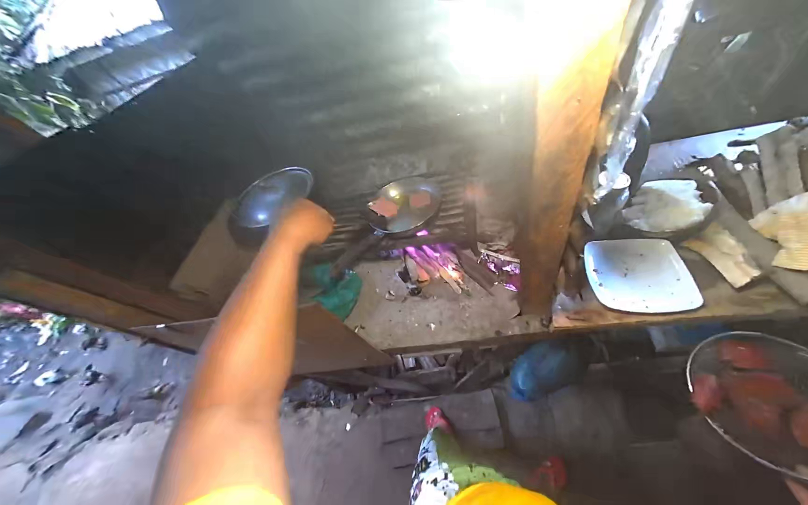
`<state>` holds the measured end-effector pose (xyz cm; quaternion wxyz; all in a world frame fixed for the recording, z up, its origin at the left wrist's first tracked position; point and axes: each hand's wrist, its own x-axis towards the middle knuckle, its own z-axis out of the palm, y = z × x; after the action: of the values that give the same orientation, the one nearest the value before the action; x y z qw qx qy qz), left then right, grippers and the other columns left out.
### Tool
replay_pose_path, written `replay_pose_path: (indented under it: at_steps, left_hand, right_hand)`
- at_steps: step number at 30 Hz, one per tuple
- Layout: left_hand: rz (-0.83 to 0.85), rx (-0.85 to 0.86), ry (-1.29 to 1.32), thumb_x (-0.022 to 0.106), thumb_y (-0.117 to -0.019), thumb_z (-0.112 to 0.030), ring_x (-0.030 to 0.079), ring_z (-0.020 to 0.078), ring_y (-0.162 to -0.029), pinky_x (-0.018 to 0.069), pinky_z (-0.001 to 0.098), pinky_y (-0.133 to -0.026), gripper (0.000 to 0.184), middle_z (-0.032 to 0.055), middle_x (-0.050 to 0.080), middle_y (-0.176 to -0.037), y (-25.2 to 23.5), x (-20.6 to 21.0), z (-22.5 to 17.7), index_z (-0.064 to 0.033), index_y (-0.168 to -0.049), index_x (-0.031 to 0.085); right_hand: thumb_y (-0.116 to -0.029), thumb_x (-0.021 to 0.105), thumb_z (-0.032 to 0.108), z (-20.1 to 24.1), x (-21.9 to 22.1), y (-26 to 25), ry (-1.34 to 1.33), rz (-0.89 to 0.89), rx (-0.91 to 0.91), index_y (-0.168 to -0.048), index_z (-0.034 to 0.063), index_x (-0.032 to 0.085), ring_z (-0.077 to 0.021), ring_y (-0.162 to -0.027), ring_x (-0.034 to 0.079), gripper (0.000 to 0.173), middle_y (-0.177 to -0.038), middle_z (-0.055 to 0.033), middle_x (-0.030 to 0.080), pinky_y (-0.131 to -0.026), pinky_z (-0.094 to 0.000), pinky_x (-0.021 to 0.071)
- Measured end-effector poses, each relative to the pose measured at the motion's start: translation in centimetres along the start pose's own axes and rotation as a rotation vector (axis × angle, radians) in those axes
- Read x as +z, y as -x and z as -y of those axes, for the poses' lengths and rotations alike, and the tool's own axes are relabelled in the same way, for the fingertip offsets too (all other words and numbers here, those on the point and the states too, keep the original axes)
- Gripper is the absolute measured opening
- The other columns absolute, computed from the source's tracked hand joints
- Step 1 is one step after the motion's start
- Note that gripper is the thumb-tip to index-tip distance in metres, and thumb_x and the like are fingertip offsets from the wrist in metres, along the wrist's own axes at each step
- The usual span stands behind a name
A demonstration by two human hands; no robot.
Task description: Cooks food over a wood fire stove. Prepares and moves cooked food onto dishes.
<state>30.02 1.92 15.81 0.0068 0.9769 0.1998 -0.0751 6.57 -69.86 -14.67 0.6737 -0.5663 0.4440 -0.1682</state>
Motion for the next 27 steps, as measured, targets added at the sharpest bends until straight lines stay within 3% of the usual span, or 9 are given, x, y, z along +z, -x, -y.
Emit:
replay_pose_path:
  at_steps: [2, 5, 11, 14, 16, 20, 23, 27]
  left_hand:
    - [-0.018, -0.071, -0.050, 0.061, -0.0996, -0.026, 0.063, 0.0542, -0.112, 0.0461, 0.0776, -0.091, 0.037, 0.0350, 0.067, -0.115, -4.6, 1.8, -1.4, 0.0092, -0.104, 0.070]
    - [-0.024, -0.145, -0.083, 0.065, -0.0965, -0.025, 0.063, 0.0527, -0.113, 0.0501, 0.0737, -0.086, 0.035, 0.0334, 0.066, -0.119, -8.0, 3.2, -4.9, 0.0075, -0.110, 0.067]
    - [-0.072, -0.065, -0.189, 0.063, -0.0982, -0.020, 0.065, 0.0492, -0.113, 0.0532, 0.0694, -0.085, 0.027, 0.0297, 0.067, -0.120, -14.2, 5.4, -7.6, 0.0042, -0.108, 0.071]
    - [-0.138, 0.005, -0.228, 0.065, -0.0962, -0.013, 0.065, 0.0516, -0.109, 0.0533, 0.0708, -0.082, 0.020, 0.0307, 0.067, -0.116, -15.0, 5.6, -6.0, 0.0046, -0.105, 0.070]
    - [-0.204, 0.084, -0.258, 0.066, -0.0950, -0.014, 0.066, 0.0545, -0.101, 0.0526, 0.0737, -0.075, 0.020, 0.0321, 0.067, -0.109, -15.3, 5.7, -4.0, 0.0038, -0.103, 0.069]
    - [-0.183, 0.100, -0.237, 0.063, -0.0994, -0.017, 0.062, 0.0634, -0.099, 0.0480, 0.0796, -0.075, 0.029, 0.0419, 0.062, -0.106, -10.3, 3.8, -3.9, 0.0117, -0.100, 0.063]
    - [-0.243, 0.185, -0.196, 0.052, -0.1060, -0.026, 0.062, 0.0650, -0.099, 0.0454, 0.0839, -0.074, 0.034, 0.0403, 0.065, -0.107, -9.1, 3.8, -1.1, 0.0038, -0.108, 0.069]
    - [-0.270, 0.205, -0.075, 0.042, -0.1099, -0.029, 0.063, 0.0617, -0.104, 0.0433, 0.0847, -0.078, 0.038, 0.0355, 0.067, -0.114, -5.9, 4.3, 1.2, -0.0073, -0.124, 0.070]
  right_hand:
    - [-0.1071, 0.048, 0.016, 1.0, 2.8, 0.0, -0.015, 0.012, -0.012, -0.120, 0.0050, 0.050, -0.0102, -0.073, 0.064, 0.017, -0.088, -0.0009, 0.059, -0.071, -0.0305, 0.0601]
    - [-0.1084, 0.048, 0.017, 2.1, 6.3, 0.7, -0.027, -0.003, -0.029, -0.124, 0.0056, 0.049, -0.0086, -0.072, 0.064, 0.020, -0.088, 0.0002, 0.058, -0.069, -0.0284, 0.0602]
    - [-0.1090, 0.048, 0.018, 2.8, 9.6, 1.2, -0.041, -0.017, -0.034, -0.117, 0.0065, 0.052, -0.0062, -0.067, 0.063, 0.014, -0.083, 0.0022, 0.058, -0.064, -0.0259, 0.0593]
    - [-0.1066, 0.052, 0.017, 3.2, 11.3, 1.2, 0.024, 0.065, -0.061, -0.124, 0.0039, 0.053, -0.0079, -0.073, 0.065, 0.022, -0.090, 0.0003, 0.060, -0.068, -0.0280, 0.0604]
    - [-0.1053, 0.054, 0.017, 4.0, 12.5, 1.9, 0.071, 0.087, -0.058, -0.128, -0.0003, 0.056, -0.0112, -0.076, 0.066, 0.028, -0.094, -0.0047, 0.064, -0.069, -0.0305, 0.0600]
    - [-0.1042, 0.057, 0.012, 5.4, 16.2, 0.9, 0.057, 0.054, 0.039, -0.133, -0.0047, 0.053, -0.0192, -0.082, 0.068, 0.034, -0.103, -0.0157, 0.065, -0.074, -0.0351, 0.0615]
    - [-0.1038, 0.057, 0.012, 5.5, 19.0, -0.8, 0.045, 0.064, 0.083, -0.136, -0.0042, 0.053, -0.0248, -0.089, 0.069, 0.036, -0.112, -0.0204, 0.064, -0.079, -0.0405, 0.0612]
    - [-0.1017, 0.059, 0.012, 4.9, 22.0, -3.3, 0.013, 0.090, 0.128, -0.137, -0.0018, 0.053, -0.0273, -0.088, 0.068, 0.039, -0.113, -0.0214, 0.062, -0.078, -0.0431, 0.0607]
